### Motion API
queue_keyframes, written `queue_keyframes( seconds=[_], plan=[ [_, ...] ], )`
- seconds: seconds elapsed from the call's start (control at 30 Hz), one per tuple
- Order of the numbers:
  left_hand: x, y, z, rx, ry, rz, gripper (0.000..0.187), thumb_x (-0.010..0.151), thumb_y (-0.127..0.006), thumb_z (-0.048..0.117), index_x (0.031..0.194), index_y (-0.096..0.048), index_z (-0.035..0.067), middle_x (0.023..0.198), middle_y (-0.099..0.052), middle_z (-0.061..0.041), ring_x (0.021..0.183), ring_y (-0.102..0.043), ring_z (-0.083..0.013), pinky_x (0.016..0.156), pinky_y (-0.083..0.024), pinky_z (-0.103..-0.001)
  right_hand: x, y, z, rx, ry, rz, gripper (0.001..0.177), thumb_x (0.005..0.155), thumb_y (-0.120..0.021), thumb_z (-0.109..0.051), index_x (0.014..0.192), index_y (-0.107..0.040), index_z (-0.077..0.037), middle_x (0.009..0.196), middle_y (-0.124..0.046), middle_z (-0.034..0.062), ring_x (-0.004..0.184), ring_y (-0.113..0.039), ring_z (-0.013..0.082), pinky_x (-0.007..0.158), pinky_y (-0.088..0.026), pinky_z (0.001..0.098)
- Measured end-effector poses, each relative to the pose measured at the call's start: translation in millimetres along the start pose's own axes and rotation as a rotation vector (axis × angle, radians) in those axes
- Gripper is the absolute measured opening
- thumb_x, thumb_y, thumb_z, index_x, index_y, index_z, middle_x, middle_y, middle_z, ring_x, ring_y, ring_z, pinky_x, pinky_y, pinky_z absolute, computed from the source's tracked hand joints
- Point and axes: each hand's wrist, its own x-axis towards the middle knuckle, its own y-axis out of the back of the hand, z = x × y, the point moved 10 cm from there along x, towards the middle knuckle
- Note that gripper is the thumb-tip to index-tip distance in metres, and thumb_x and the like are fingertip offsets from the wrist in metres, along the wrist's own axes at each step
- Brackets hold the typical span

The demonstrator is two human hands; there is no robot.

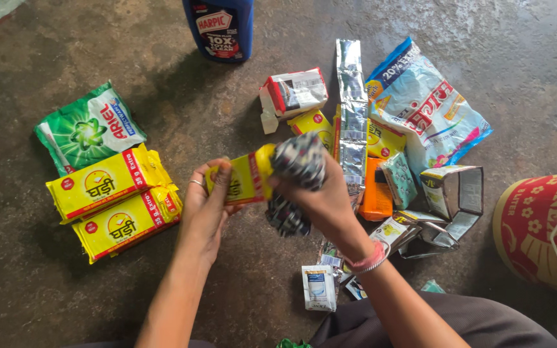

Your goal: The person sits on the floor and uses a patterned cloth to wipe the surface of several yellow detergent packets. They pick up each packet, rub it with the cloth, and place it back down among other cleaning supplies.

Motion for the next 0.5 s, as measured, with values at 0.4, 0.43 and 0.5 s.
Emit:
queue_keyframes(
  seconds=[0.4,0.43,0.5],
  plan=[
    [-19.1,-27.2,-6.1,-0.675,0.25,-0.14,0.08,0.096,-0.038,0.072,0.146,-0.044,0.009,0.131,-0.058,-0.013,0.111,-0.065,-0.0251,0.095,-0.055,-0.043,-32.0,-71.9,-57.3,-0.148,0.206,-0.232,0.07,0.082,-0.081,-0.033,0.13,-0.037,-0.007,0.135,-0.054,0.0067,0.129,-0.056,0.0182,0.115,-0.04,0.0346],
    [-21.0,-30.7,-0.5,-0.679,0.241,-0.162,0.084,0.095,-0.037,0.073,0.148,-0.043,0.009,0.137,-0.057,-0.013,0.117,-0.063,-0.0255,0.099,-0.053,-0.043,-33.3,-70.4,-63.6,-0.189,0.234,-0.21,0.062,0.086,-0.078,-0.033,0.129,-0.042,-0.006,0.134,-0.055,0.0088,0.131,-0.056,0.0226,0.117,-0.04,0.0372],
    [-23.9,-35.4,8.1,-0.686,0.224,-0.205,0.09,0.092,-0.037,0.074,0.154,-0.042,0.009,0.148,-0.055,-0.013,0.128,-0.059,-0.0264,0.107,-0.049,-0.044,-36.3,-73.7,-72.5,-0.334,0.289,-0.205,0.051,0.09,-0.077,-0.032,0.127,-0.051,-0.007,0.137,-0.055,0.0127,0.133,-0.058,0.0289,0.115,-0.044,0.04]
  ],
)
